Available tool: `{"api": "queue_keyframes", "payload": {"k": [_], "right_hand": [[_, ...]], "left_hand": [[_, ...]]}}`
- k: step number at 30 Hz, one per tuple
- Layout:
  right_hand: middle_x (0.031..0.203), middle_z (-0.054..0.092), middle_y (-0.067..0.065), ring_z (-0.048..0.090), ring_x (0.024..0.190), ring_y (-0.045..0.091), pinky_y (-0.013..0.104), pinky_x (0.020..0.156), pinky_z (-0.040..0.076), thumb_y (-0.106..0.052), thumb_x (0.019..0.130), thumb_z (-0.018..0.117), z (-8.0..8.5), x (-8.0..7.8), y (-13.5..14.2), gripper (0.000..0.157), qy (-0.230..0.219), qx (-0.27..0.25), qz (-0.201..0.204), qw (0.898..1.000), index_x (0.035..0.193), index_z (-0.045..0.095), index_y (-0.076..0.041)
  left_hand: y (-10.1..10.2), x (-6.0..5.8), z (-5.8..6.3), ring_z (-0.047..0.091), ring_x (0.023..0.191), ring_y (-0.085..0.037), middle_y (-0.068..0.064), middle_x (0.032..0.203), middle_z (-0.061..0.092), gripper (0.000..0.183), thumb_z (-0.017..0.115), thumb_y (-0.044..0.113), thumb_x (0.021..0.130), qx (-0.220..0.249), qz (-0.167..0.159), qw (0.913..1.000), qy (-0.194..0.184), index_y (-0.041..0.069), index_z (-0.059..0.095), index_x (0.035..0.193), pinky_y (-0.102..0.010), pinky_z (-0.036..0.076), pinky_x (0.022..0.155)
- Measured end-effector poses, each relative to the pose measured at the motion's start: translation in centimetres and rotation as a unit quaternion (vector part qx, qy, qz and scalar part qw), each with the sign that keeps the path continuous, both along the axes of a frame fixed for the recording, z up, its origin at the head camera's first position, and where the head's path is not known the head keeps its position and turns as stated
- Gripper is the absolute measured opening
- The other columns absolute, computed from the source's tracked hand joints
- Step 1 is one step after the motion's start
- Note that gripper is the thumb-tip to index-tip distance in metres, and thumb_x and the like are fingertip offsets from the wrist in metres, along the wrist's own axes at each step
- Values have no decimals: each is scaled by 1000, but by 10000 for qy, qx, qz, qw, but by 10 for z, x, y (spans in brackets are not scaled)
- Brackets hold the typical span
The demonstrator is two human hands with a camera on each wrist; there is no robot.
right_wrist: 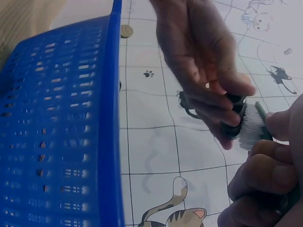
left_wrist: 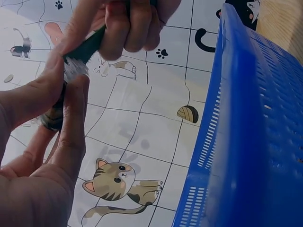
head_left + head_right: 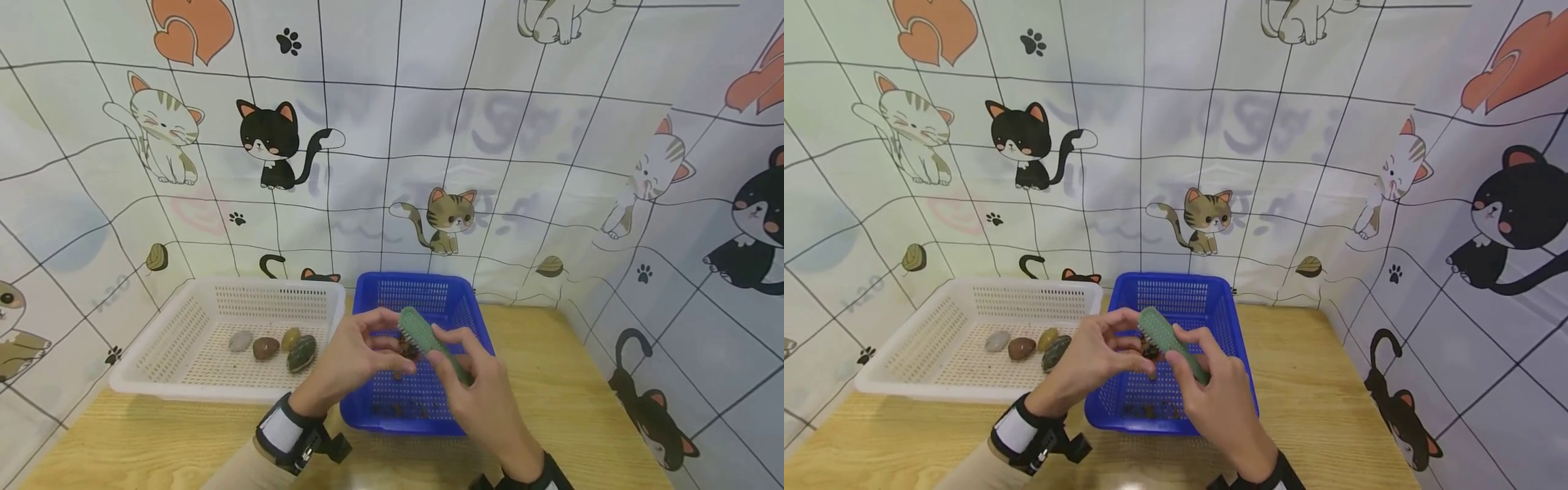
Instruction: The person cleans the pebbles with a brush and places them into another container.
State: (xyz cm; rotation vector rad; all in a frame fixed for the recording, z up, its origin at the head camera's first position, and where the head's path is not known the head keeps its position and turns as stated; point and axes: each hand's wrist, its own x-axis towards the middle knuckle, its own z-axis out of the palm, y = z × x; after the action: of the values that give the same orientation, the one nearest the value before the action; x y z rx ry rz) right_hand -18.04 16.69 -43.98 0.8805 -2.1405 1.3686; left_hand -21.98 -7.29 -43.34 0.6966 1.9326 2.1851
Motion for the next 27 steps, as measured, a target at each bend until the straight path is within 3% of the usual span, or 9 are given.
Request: {"api": "queue_keyframes", "payload": {"k": [2, 9, 14, 17, 22, 27], "right_hand": [[53, 45, -12, 27, 49, -19, 6, 39, 26, 3, 112, 71, 1, -1, 2, 34, -20, -32, -172, 9998, 144, 71, -7], [51, 42, -12, 26, 48, -18, 8, 38, 25, 0, 115, 68, 1, -2, 4, 30, -211, -171, -341, 9990, 143, 72, -9], [54, 41, -14, 27, 47, -17, 8, 37, 25, -2, 117, 66, 1, 0, 3, 28, -479, -308, -223, 9981, 143, 71, -8], [55, 42, -15, 27, 48, -17, 7, 38, 25, 0, 116, 66, 1, 2, 0, 30, -454, -326, -80, 9984, 145, 70, -8], [54, 46, -10, 28, 50, -20, 5, 40, 27, 7, 111, 70, -2, 4, -4, 39, 104, -140, 124, 9998, 147, 68, -7], [52, 45, -9, 27, 49, -19, 6, 38, 27, 6, 112, 69, -1, 2, -2, 39, 95, -295, -199, 9993, 148, 69, -8]], "left_hand": [[0, 1, 1, 88, 98, -20, -16, 124, 86, 57, 94, -6, 92, -17, -17, 10000, -44, 4, 74, 144, -31, 71, 73], [-2, 2, 5, 88, 112, -20, -21, 149, 77, 67, 88, -6, 98, 277, 53, 9995, -132, 6, 65, 160, -37, 74, 97], [-4, 1, 7, 87, 116, -19, -23, 156, 73, 68, 85, -8, 100, 483, 58, 9983, -309, 3, 61, 163, -38, 73, 102], [-4, 1, 7, 87, 114, -18, -21, 155, 74, 67, 86, -7, 99, 450, 113, 9983, -359, 3, 63, 161, -36, 73, 101], [-2, 2, 4, 87, 111, -14, -13, 142, 83, 62, 91, -5, 96, 153, -69, 9996, -208, 3, 69, 153, -30, 73, 88], [0, 2, 0, 85, 101, -13, -3, 126, 85, 61, 90, -6, 94, 274, -377, 9987, -194, 0, 67, 150, -26, 68, 76]]}}
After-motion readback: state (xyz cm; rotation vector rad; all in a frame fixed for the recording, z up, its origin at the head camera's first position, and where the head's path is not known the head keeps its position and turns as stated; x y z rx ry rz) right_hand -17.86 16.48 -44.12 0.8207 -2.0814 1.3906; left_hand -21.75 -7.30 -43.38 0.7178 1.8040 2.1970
